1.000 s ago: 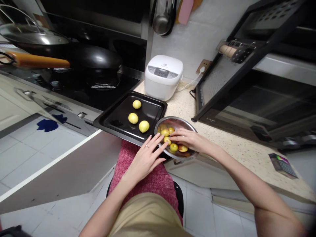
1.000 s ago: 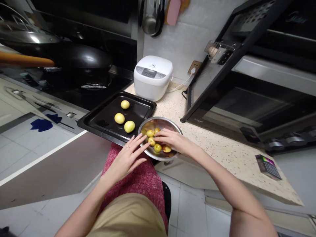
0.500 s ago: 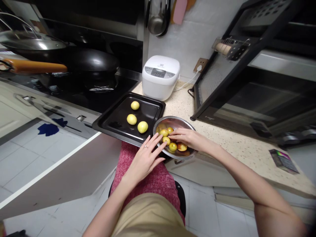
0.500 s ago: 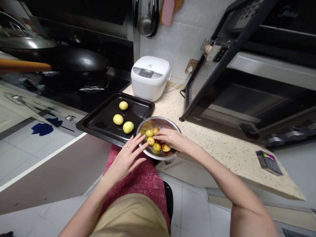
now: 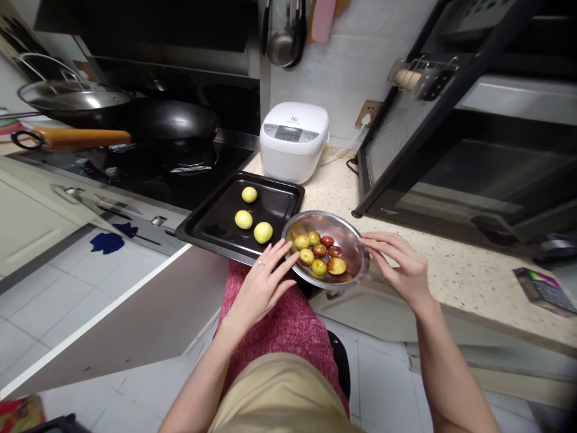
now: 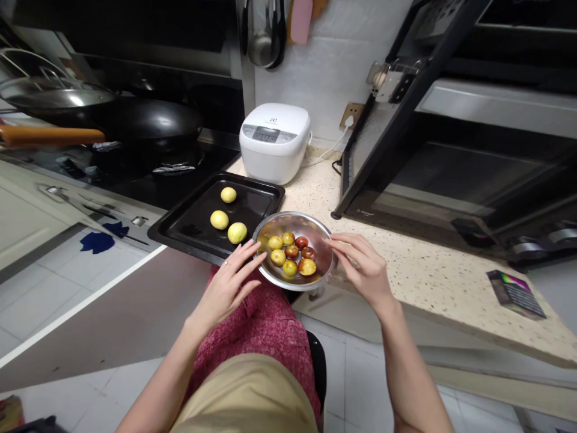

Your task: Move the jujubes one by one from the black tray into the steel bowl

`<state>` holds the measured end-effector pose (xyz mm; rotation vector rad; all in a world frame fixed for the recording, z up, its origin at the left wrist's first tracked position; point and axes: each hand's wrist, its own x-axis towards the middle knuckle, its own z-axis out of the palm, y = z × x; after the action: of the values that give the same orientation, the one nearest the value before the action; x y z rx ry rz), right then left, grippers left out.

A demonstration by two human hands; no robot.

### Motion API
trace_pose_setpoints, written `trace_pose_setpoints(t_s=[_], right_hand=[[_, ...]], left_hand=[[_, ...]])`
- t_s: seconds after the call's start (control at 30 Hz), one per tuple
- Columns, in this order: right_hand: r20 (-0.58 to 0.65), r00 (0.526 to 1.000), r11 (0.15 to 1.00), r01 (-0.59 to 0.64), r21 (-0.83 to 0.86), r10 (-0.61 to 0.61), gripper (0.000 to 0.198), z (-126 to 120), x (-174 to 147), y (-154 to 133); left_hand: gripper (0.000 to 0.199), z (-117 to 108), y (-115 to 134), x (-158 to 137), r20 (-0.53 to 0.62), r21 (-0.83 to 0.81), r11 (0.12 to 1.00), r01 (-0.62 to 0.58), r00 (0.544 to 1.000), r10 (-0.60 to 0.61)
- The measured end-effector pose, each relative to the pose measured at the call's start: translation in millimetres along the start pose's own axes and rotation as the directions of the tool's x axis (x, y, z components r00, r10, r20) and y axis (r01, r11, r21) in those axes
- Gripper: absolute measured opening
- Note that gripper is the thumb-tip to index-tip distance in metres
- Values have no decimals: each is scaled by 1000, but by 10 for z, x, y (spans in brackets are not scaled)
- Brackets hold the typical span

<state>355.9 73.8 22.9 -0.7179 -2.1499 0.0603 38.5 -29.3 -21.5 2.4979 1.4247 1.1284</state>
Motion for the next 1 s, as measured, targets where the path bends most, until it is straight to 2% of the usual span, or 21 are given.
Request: trace_pose_setpoints(t_s=[0.13, 0.23, 0.33, 0.5, 0.67, 0.87, 1.0], right_hand=[[-167, 982, 996, -75, 48, 82, 25, 131, -75, 278], [-183, 978, 992, -85, 97, 102, 20, 241, -65, 427], [-151, 984, 987, -74, 143, 96, 23, 315, -67, 466], [-120, 991, 986, -47, 161, 67, 27, 359, -152, 460], [-106, 993, 989, -44, 141, 59, 27, 379, -210, 471], [-107, 993, 992, -28, 119, 41, 27, 389, -208, 454], [-106, 993, 993, -32, 115, 44, 27, 391, -197, 426]], left_hand=[[50, -78, -85, 0, -103, -19, 987, 161, 981, -162], [45, -128, -164, 28, -171, -26, 952, 304, 937, -304], [42, -173, -279, 91, -175, 7, 925, 381, 911, -374], [40, -230, -494, 259, -104, 52, 923, 382, 921, -376], [50, -212, -550, 436, -25, 75, 929, 362, 932, -361], [45, -182, -565, 570, -41, 123, 924, 362, 932, -360], [37, -246, -542, 621, -96, -10, 934, 356, 930, -355]])
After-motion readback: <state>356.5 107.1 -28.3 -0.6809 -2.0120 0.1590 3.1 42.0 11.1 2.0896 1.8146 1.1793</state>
